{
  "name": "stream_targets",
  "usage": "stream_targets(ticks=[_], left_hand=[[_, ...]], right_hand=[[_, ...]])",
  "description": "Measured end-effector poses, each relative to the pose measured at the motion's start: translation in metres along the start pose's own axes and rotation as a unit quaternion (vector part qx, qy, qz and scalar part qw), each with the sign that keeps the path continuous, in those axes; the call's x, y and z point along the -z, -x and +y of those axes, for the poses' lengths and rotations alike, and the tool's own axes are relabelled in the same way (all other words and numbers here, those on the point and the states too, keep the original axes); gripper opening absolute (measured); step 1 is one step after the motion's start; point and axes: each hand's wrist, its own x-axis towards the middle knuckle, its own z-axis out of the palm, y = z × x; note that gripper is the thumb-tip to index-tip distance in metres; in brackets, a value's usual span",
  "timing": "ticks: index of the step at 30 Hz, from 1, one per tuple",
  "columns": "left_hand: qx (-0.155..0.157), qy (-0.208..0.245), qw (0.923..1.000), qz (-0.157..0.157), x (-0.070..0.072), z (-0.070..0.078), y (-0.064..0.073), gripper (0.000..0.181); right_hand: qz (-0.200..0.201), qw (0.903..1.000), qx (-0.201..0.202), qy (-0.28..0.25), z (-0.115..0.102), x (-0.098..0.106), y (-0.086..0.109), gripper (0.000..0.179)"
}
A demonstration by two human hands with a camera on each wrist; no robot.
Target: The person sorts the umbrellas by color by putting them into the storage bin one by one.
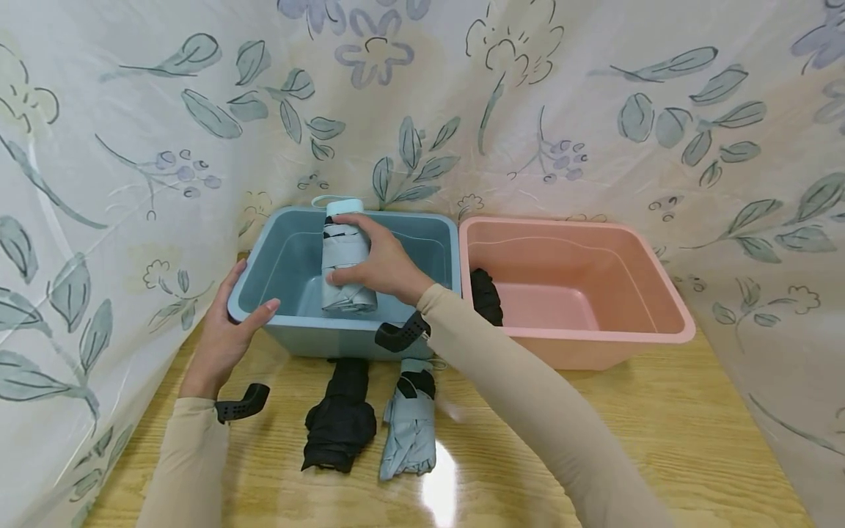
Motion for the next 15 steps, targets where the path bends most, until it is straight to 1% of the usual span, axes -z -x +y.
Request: stream_targets(ticks=[6,10,15], left_hand=[[-0.003,0.001,1.0,-0.004,0.001,-0.002,-0.001,0.089],[-0.005,0.002,1.0,-0.006,0.0,-0.002,-0.002,0.089],[-0.007,0.005,1.0,-0.004,-0.001,-0.001,-0.002,0.089]], right_hand=[[-0.008,0.9986,-0.05,-0.016,0.003,-0.018,-0.027,0.08],[-0.007,0.9974,-0.069,-0.021,0.008,-0.029,-0.041,0.078],[-0.01,0.9963,-0.085,-0.012,0.012,-0.039,-0.053,0.078]])
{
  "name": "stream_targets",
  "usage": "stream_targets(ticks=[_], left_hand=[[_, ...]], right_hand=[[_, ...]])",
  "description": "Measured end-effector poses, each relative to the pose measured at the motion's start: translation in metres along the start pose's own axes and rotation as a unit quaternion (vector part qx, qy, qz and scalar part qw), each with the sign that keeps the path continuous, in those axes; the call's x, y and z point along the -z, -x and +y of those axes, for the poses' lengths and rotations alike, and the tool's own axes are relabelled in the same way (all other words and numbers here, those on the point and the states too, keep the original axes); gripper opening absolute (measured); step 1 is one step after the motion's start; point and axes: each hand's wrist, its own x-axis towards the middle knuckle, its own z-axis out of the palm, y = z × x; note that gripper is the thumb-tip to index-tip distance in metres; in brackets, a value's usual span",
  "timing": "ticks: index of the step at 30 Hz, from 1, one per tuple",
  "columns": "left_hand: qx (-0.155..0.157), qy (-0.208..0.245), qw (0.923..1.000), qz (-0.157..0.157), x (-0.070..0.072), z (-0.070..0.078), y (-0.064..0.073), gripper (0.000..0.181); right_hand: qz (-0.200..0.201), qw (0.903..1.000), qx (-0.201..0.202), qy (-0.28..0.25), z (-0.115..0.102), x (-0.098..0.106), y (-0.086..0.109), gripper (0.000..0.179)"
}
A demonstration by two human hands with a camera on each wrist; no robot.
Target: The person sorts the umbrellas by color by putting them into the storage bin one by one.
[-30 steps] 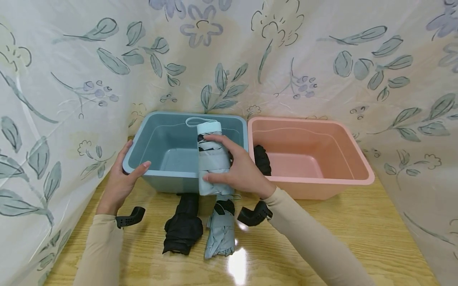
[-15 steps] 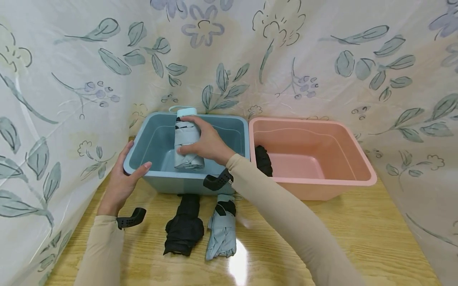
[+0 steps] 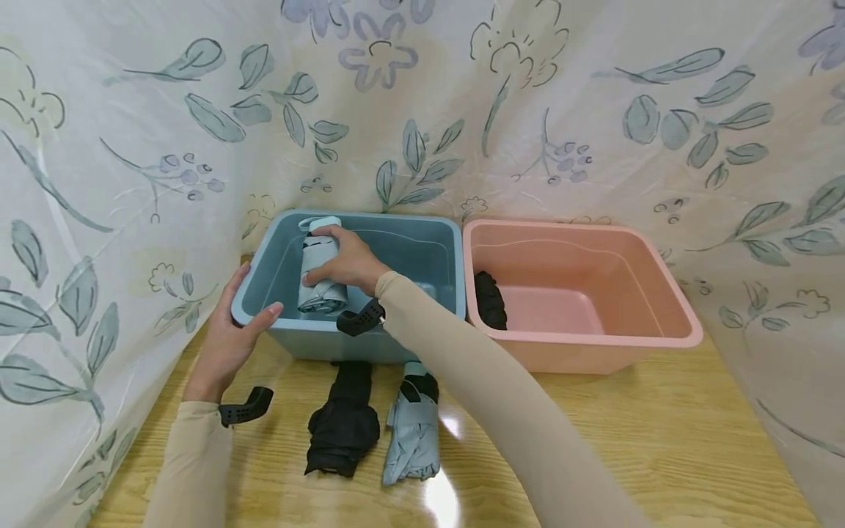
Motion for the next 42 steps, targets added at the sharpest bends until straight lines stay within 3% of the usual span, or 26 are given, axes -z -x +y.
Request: stream_targets(ticks=[26,33,42], left_hand=[[-0.005,0.017,0.9998,0.001,-0.003,-0.001,-0.002,0.087],[-0.012,0.023,0.9997,-0.001,-0.002,-0.004,-0.003,0.086],[-0.022,0.03,0.9993,-0.003,0.003,-0.007,-0.003,0.086]], right_hand=[[0.009,0.9962,-0.085,0.015,0.006,-0.027,-0.037,0.075],[0.004,0.9954,-0.087,0.04,0.007,-0.038,-0.046,0.075],[-0.033,0.9961,-0.073,0.036,0.009,-0.046,-0.047,0.076]])
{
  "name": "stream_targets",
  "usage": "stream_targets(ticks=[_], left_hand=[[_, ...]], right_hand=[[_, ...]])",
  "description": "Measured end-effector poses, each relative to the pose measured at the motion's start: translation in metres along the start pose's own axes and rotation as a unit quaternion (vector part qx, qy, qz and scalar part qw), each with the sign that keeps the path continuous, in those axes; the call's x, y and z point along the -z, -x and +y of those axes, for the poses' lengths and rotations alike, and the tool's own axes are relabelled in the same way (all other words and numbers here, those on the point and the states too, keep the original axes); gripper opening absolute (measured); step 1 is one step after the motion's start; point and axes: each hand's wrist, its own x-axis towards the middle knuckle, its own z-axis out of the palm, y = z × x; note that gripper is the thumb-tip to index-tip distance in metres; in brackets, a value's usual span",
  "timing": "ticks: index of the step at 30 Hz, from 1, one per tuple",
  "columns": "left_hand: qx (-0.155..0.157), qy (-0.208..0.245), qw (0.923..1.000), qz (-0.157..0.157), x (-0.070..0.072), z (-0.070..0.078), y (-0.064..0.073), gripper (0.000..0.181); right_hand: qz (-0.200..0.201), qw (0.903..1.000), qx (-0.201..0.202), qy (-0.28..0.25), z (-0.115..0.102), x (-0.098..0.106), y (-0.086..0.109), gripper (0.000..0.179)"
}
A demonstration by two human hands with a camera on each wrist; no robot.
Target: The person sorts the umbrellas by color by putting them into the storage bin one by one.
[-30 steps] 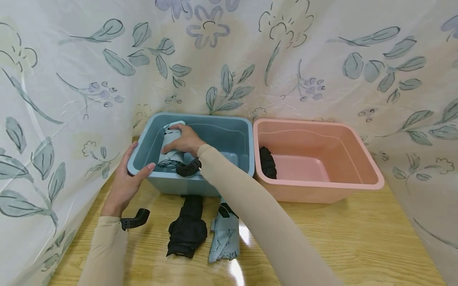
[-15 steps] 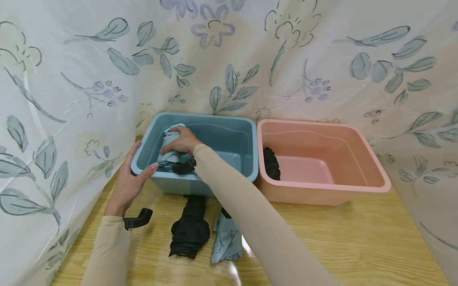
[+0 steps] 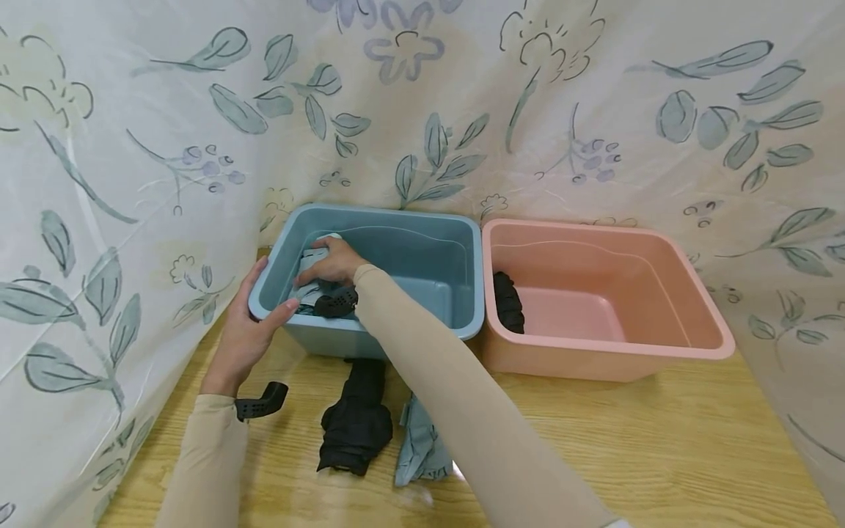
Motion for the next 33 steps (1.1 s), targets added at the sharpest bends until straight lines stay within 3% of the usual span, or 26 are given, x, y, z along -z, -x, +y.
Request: stream_targets(ticks=[7,16,23,33], left_hand=[[0.002,0.004,1.0,-0.005,0.0,0.001,0.001,0.086],[0.003,0.0,0.9999,-0.012,0.001,0.0,0.0,0.083],[-0.002,0.002,0.9999,-0.016,0.0,0.001,-0.001,0.083],[-0.006,-0.004,0.9999,-0.014,0.0,0.001,-0.002,0.084]], right_hand=[[-0.054,0.9978,-0.014,0.037,0.002,0.002,0.001,0.084],[-0.081,0.9964,-0.023,0.003,0.003,0.005,0.002,0.085],[-0.132,0.991,-0.021,-0.001,0.004,0.011,0.001,0.088],[-0.151,0.9879,-0.032,-0.009,0.0,0.019,0.004,0.085]])
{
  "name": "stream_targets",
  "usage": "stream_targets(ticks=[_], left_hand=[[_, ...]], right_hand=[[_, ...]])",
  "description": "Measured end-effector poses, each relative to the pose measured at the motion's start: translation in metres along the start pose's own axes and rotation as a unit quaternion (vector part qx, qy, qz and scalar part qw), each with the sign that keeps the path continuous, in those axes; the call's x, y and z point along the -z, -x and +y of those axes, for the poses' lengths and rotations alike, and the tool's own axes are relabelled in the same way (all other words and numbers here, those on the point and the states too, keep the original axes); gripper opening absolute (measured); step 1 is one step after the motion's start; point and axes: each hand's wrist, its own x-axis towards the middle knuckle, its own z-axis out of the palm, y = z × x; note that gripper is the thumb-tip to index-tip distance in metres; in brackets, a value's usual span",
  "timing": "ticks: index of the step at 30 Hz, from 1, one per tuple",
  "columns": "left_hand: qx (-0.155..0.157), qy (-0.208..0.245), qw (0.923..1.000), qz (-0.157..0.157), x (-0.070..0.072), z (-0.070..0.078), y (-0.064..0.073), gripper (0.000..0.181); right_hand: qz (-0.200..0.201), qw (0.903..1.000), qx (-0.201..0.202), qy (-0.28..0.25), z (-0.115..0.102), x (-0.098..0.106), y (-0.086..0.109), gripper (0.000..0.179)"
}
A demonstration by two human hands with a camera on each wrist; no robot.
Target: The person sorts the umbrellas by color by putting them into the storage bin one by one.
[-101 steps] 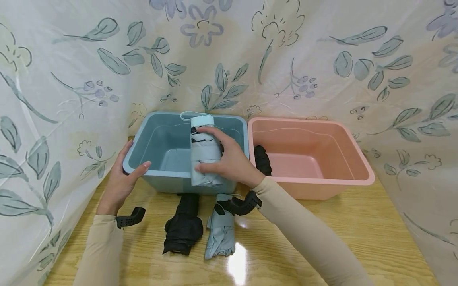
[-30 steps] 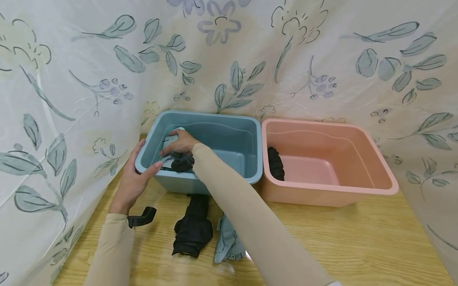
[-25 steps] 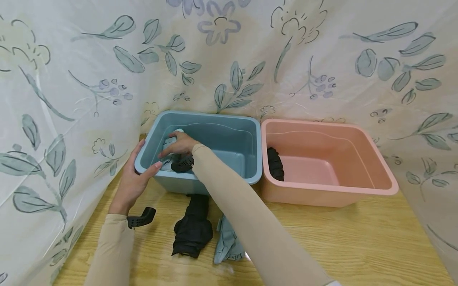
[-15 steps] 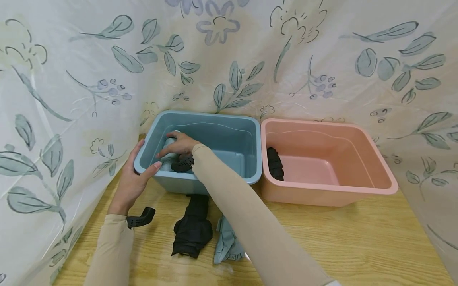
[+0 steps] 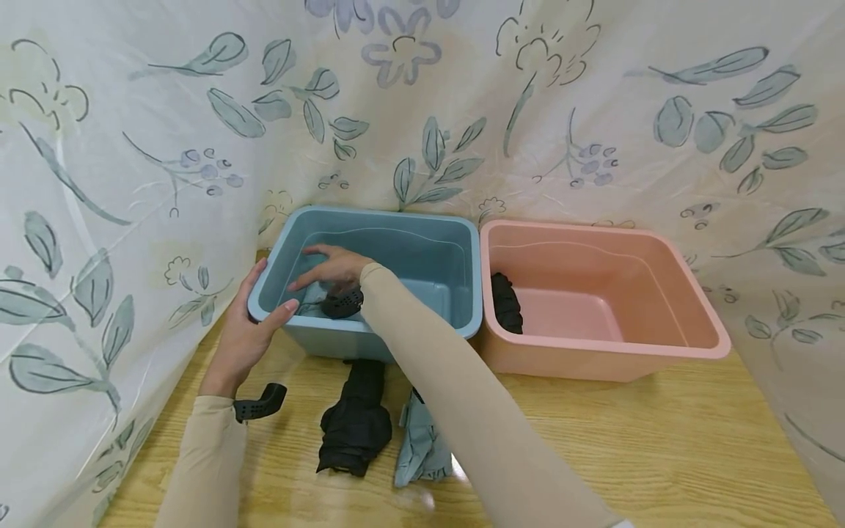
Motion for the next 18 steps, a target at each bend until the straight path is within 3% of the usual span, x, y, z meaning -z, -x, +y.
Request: stream_targets(ticks=[8,18], left_hand=[[0.003,-0.013,0.9999,0.004,-0.003,0.003,0.0,0.084],[0.012,-0.018,0.9997,0.008,-0.002,0.004,0.003,0.087]], right_hand=[[0.015,0.9998,-0.002,0.009,0.006,0.02,0.018,0.084],[0.014,0.9977,0.049,-0.045,0.002,0.029,0.059,0.076]])
